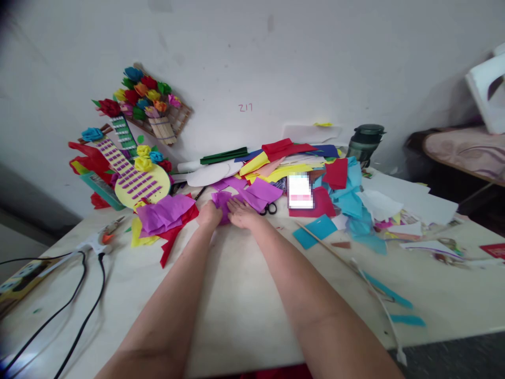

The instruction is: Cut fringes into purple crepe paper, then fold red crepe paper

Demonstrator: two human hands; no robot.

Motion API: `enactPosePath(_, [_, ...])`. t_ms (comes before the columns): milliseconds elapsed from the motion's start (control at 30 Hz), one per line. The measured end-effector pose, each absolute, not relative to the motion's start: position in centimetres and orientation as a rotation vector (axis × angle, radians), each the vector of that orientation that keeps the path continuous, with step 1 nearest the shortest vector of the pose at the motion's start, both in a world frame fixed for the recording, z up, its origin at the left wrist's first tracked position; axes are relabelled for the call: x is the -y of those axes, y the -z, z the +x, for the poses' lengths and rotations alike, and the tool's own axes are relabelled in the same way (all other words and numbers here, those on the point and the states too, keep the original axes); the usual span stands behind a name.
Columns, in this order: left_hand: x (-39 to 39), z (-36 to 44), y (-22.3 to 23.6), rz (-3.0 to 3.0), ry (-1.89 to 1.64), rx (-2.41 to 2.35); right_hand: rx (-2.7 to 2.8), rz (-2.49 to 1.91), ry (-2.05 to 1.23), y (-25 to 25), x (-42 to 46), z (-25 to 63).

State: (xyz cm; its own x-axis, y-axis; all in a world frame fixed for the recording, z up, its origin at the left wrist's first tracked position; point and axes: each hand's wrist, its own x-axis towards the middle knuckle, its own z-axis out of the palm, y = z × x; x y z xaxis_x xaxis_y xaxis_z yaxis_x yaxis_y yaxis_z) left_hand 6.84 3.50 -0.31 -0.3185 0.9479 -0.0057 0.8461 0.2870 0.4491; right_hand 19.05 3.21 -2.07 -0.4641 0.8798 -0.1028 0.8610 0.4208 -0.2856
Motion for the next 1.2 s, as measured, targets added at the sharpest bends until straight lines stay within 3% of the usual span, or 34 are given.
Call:
enactPosePath(633, [-3.5,8.0,0.7,1.673,-0.433,-2.357,2.579,-1.614,-0.382,2.9,-3.4,19.0])
enactPosePath(833, [-3.3,8.4,0.1,1.730,-0.355,-2.304,2.531,-1.612,-0.515,2.9,-3.5,19.0])
enactPosePath(1200, [-3.1,8.8,-0.1,1.741,-0.484,-2.282,2.580,-1.568,-0.542,2.8,-4.3,19.8])
